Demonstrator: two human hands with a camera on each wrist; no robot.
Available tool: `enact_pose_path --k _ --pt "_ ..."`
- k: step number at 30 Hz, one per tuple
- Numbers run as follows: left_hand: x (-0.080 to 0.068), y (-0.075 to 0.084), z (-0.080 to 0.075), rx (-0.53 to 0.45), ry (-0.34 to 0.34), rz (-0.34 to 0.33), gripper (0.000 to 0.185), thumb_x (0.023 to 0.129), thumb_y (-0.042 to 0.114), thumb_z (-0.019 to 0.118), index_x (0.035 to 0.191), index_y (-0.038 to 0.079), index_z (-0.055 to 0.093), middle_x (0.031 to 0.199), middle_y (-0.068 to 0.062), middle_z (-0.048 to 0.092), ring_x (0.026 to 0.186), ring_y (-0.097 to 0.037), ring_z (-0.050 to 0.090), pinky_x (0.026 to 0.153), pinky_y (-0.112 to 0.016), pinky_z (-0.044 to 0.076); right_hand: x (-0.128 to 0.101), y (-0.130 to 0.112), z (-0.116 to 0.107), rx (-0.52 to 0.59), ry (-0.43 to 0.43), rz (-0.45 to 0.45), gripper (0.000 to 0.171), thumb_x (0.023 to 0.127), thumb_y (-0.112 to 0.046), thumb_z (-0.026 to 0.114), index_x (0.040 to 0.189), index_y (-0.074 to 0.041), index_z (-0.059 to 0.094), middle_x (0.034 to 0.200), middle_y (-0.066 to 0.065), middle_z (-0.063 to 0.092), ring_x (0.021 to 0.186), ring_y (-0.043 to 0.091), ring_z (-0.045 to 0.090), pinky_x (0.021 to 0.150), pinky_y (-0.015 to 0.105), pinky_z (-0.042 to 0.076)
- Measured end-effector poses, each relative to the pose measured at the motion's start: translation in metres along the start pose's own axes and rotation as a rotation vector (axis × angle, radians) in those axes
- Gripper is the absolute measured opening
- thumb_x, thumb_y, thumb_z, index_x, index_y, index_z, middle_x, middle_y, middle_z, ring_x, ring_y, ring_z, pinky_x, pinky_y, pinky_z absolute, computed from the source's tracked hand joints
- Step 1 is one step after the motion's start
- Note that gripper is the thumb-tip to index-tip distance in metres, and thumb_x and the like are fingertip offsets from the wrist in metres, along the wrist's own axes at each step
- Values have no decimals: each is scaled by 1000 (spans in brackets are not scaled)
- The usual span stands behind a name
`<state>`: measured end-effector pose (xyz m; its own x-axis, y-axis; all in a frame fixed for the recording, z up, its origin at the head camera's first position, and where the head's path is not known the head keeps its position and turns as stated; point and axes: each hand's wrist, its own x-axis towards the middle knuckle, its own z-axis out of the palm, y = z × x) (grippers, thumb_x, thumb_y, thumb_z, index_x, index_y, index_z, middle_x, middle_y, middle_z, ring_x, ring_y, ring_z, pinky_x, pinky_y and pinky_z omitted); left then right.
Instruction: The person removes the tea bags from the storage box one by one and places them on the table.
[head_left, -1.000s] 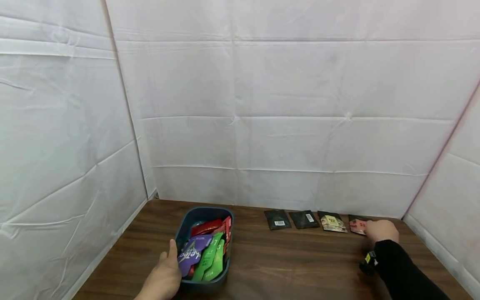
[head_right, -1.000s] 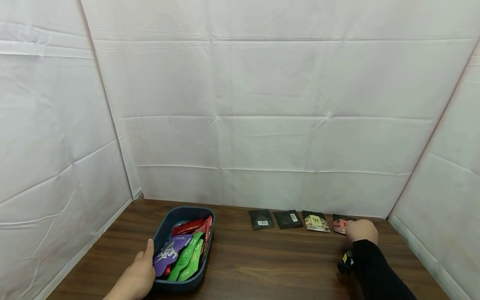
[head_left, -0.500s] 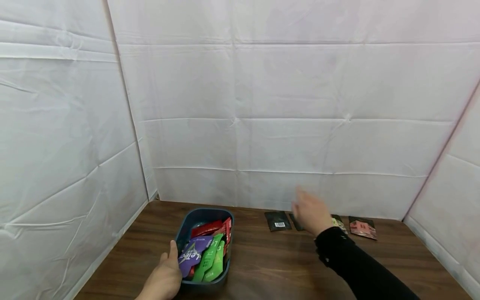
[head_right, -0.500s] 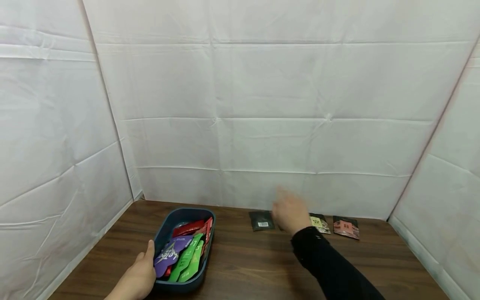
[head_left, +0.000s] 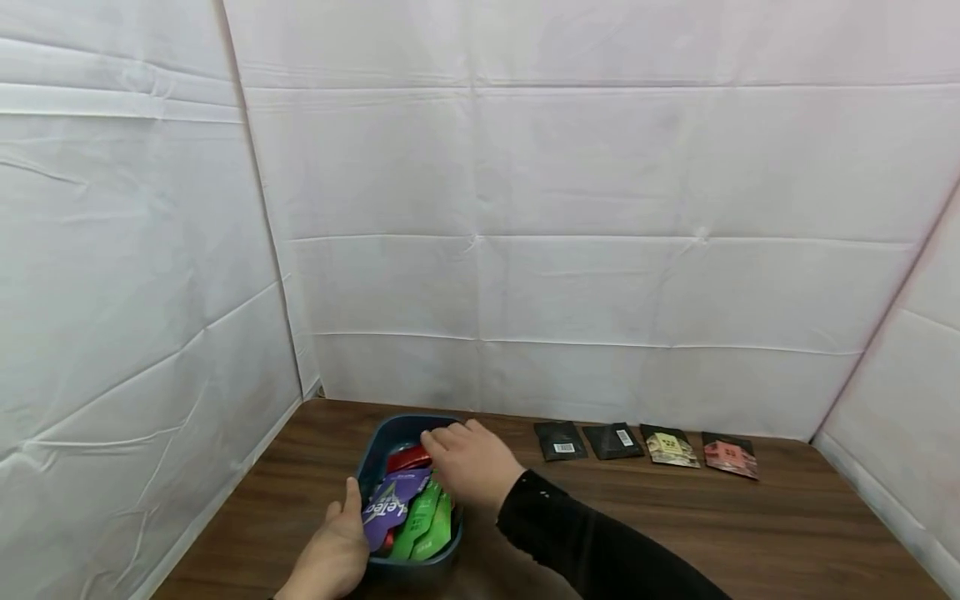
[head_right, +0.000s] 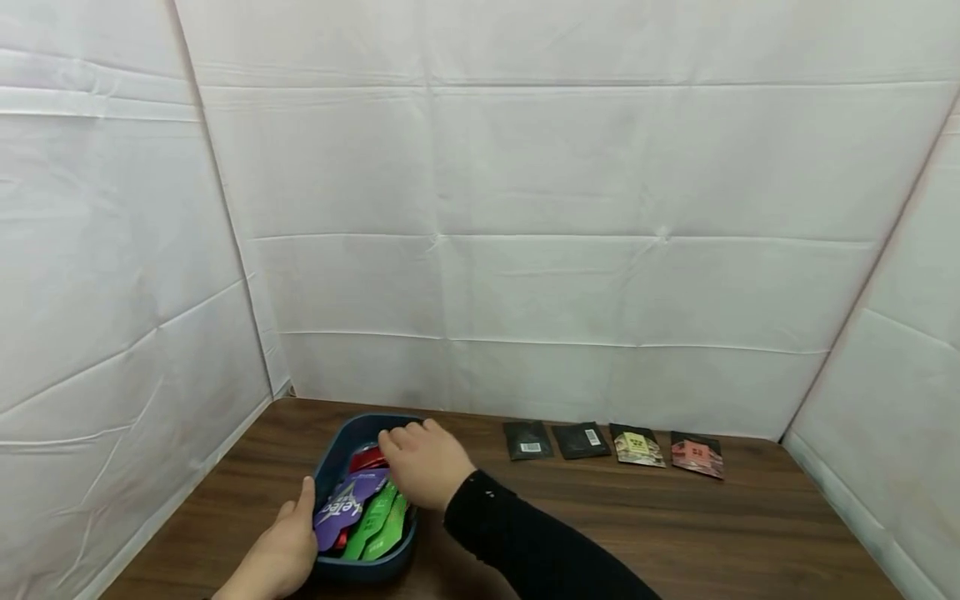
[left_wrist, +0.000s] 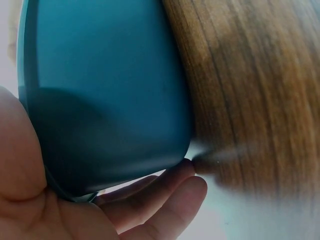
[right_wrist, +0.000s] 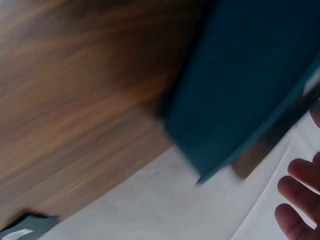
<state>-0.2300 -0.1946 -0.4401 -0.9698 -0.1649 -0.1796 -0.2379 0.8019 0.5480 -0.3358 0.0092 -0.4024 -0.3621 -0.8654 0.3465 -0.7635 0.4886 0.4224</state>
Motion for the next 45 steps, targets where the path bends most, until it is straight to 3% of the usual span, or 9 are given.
enact_pose_path --k 7,12,17,21,27,32,36,40,45 --pt "4 -1 3 21 4 -5 67 97 -2 48 153 -11 13 126 -40 43 112 -49 54 89 -59 46 18 -29 -2 15 -225 -63 52 95 -48 64 139 -21 61 130 -6 61 118 11 55 101 34 41" --pt "6 -3 5 9 20 -15 67 95 -3 48 153 -11 15 125 -39 44 111 -48 55 88 -59 47 25 -37 0 26 -293 -82 41 96 -43 64 133 -26 65 125 -12 64 117 8 55 100 33 41" --pt "7 -3 4 15 4 -22 69 96 -2 49 154 -9 13 126 -40 42 111 -50 55 88 -60 47 27 -37 0 0 -276 -145 19 99 -36 61 112 -34 74 109 -18 68 104 5 58 84 27 42" --pt "7 -2 4 27 24 -7 68 95 -3 49 153 -10 15 122 -38 45 107 -47 57 86 -58 48 27 -34 4 -23 -255 -173 16 100 -31 58 100 -36 74 103 -19 69 95 6 57 77 27 39" --pt "6 -3 5 31 30 2 67 94 -6 48 153 -11 15 120 -37 46 107 -46 57 85 -57 48 23 -29 10 -43 -213 -196 16 100 -29 58 97 -35 72 97 -18 69 86 5 55 73 27 35" --pt "6 -4 4 17 17 -7 69 92 -7 48 153 -12 15 119 -37 46 103 -45 58 84 -57 48 20 -23 9 -106 -115 -212 14 99 -29 61 93 -34 72 87 -17 67 75 6 47 72 27 29" --pt "6 -4 3 5 7 0 68 94 -6 47 153 -12 14 118 -36 46 101 -44 58 84 -57 48 15 -16 4 -115 -42 -199 15 101 -28 59 95 -32 73 87 -16 66 78 8 48 75 27 31" --pt "6 -4 2 -4 1 6 69 94 -6 47 153 -12 13 118 -36 46 95 -40 59 80 -54 50 8 -6 2 7 13 -140 16 102 -23 58 100 -27 73 92 -14 68 87 9 54 77 26 35" --pt "6 -4 2 -11 -4 4 69 94 -6 48 153 -13 12 119 -38 45 91 -39 59 78 -53 50 1 7 4 438 26 55 20 103 -16 56 113 -15 73 103 -5 69 97 11 61 88 28 44"
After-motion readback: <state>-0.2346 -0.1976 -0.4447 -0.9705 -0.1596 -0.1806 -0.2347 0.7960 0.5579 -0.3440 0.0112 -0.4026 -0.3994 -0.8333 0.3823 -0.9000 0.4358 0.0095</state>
